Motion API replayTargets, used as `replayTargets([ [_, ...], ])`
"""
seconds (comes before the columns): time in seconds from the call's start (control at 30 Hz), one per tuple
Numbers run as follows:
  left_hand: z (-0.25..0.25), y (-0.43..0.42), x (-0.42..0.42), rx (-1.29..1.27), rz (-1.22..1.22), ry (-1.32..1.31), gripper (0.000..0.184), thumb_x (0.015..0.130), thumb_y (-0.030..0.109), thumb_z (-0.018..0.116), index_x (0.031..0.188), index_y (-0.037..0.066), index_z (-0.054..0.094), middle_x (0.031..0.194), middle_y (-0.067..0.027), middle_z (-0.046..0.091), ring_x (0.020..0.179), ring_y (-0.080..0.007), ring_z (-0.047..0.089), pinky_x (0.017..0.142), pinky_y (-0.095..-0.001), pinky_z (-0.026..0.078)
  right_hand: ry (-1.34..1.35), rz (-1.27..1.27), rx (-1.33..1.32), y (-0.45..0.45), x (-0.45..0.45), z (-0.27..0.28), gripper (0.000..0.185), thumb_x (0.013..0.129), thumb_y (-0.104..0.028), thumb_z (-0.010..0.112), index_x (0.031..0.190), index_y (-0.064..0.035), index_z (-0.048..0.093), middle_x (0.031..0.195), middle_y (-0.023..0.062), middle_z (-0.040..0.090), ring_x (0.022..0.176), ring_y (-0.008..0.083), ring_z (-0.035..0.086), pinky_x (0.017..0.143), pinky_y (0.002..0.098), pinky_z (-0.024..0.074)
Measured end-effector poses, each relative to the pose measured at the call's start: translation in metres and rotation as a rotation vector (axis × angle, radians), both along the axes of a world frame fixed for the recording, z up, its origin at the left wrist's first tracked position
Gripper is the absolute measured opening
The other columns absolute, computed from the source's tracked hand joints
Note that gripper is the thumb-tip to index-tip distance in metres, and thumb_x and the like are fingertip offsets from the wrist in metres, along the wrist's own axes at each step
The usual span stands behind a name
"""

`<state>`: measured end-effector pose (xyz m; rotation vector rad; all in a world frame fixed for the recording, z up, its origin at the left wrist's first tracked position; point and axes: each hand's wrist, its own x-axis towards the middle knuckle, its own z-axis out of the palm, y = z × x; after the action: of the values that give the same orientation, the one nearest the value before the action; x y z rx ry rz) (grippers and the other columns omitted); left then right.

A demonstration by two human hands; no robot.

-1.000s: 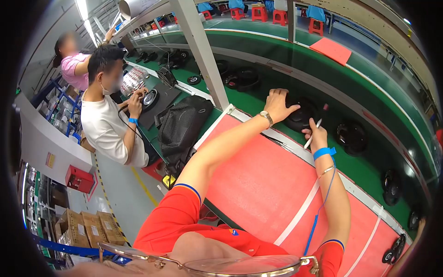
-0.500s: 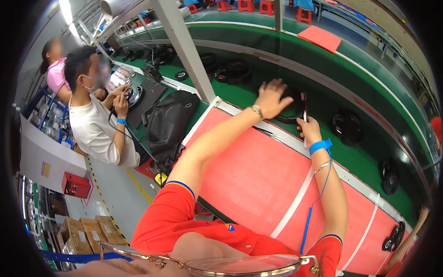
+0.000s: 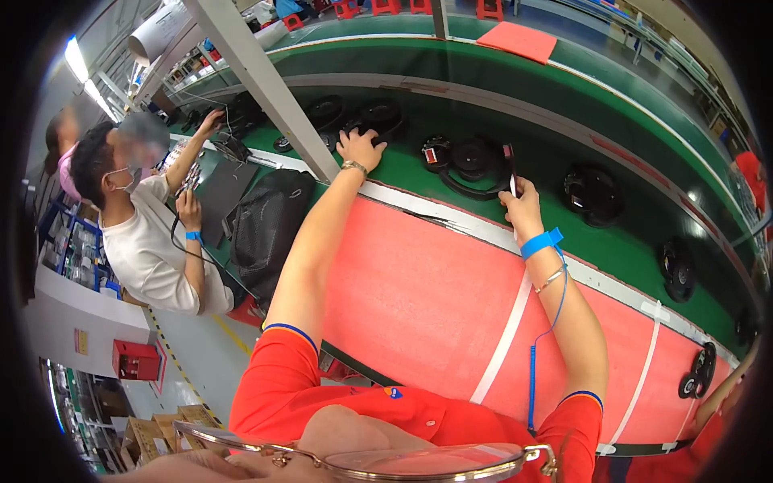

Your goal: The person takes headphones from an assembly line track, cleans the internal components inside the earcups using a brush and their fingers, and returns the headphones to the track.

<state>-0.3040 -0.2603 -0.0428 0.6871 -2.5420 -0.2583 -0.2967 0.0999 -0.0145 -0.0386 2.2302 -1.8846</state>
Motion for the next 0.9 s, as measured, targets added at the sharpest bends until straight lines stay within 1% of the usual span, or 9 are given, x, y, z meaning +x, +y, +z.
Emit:
replayTargets([
  [0.13,0.001,0.002,0.0,-0.068,-0.105,0.036,0.031,0.078,0.034,0.074,0.106,0.022,0.07,0.131,-0.017,0.053,0.131,-0.0451,0.034,0.105,-0.0606,0.028,0.3,-0.093,0.184,0.01,-0.011,-0.033,0.049,0.083,-0.012,0.064,0.129,-0.0036,0.048,0.108,0.0056,0.058,0.076,0.0116,0.053,0.057,0.0258,0.0415],
  [0.23,-0.005,0.004,-0.006,0.066,-0.212,0.284,0.031,0.081,0.033,0.071,0.108,0.017,0.068,0.125,-0.0195,0.057,0.126,-0.0459,0.038,0.107,-0.0532,0.029,0.52,-0.09,0.2,0.007,0.009,-0.015,0.046,0.084,-0.015,0.066,0.126,-0.0051,0.052,0.103,0.0052,0.059,0.065,0.0103,0.047,0.055,0.0269,0.0413],
  [0.27,-0.004,0.007,-0.005,0.069,-0.227,0.279,0.031,0.081,0.033,0.071,0.108,0.017,0.068,0.125,-0.0195,0.057,0.126,-0.0459,0.038,0.107,-0.0532,0.029,0.523,-0.049,0.22,0.007,0.013,-0.009,0.042,0.086,-0.016,0.066,0.124,-0.0045,0.052,0.098,0.0036,0.059,0.064,0.0085,0.05,0.052,0.0244,0.0397],
  [0.33,0.008,0.02,0.006,0.173,-0.344,0.413,0.033,0.083,0.033,0.069,0.109,0.012,0.067,0.126,-0.0199,0.056,0.125,-0.0446,0.039,0.107,-0.0508,0.03,0.271,0.064,-0.151,-0.005,0.039,0.032,0.035,0.089,-0.019,0.065,0.119,-0.0036,0.055,0.09,0.0021,0.061,0.062,0.0066,0.052,0.046,0.0206,0.0362],
  [0.37,0.021,0.035,0.02,0.11,-0.374,0.421,0.033,0.085,0.03,0.069,0.109,0.008,0.065,0.126,-0.0202,0.056,0.125,-0.0437,0.04,0.107,-0.0496,0.031,0.192,0.125,-0.097,-0.008,0.041,0.043,0.031,0.092,-0.022,0.063,0.114,-0.0021,0.058,0.09,0.0038,0.064,0.055,0.005,0.052,0.042,0.0185,0.0329],
  [0.6,0.064,0.134,0.121,0.144,-0.627,0.499,0.026,0.083,0.018,0.071,0.106,0.007,0.064,0.136,-0.0209,0.047,0.131,-0.0454,0.033,0.106,-0.0501,0.032,0.09,0.27,-0.348,-0.032,0.067,0.095,0.057,0.094,-0.038,0.061,0.129,0.0032,0.045,0.113,0.0144,0.066,0.05,0.0071,0.053,0.039,0.0172,0.0283],
  [0.7,0.077,0.172,0.159,0.205,-0.713,0.466,0.024,0.082,0.013,0.072,0.104,0.007,0.064,0.14,-0.0199,0.044,0.134,-0.0461,0.03,0.106,-0.0517,0.032,0.155,0.255,-0.331,-0.028,0.077,0.102,0.045,0.093,-0.034,0.062,0.116,0.003,0.05,0.096,0.0112,0.067,0.047,0.0077,0.051,0.037,0.0186,0.03],
  [0.8,0.085,0.19,0.177,0.163,-0.771,0.437,0.03,0.079,0.019,0.076,0.102,0.007,0.062,0.14,-0.0204,0.04,0.134,-0.0469,0.028,0.105,-0.0537,0.031,0.277,0.117,-0.315,-0.014,0.096,0.111,0.024,0.089,-0.018,0.06,0.102,-0.0002,0.051,0.068,0.003,0.053,0.036,0.0092,0.046,0.033,0.0219,0.0333],
  [0.9,0.089,0.198,0.199,0.315,-0.786,0.557,0.065,0.074,0.042,0.078,0.114,0.003,0.046,0.135,-0.0219,0.038,0.132,-0.0445,0.028,0.105,-0.0552,0.026,0.272,0.111,-0.223,0.014,0.116,0.134,0.022,0.088,-0.016,0.061,0.101,-0.0026,0.051,0.064,0.0018,0.052,0.037,0.0092,0.048,0.032,0.0218,0.0322],
])
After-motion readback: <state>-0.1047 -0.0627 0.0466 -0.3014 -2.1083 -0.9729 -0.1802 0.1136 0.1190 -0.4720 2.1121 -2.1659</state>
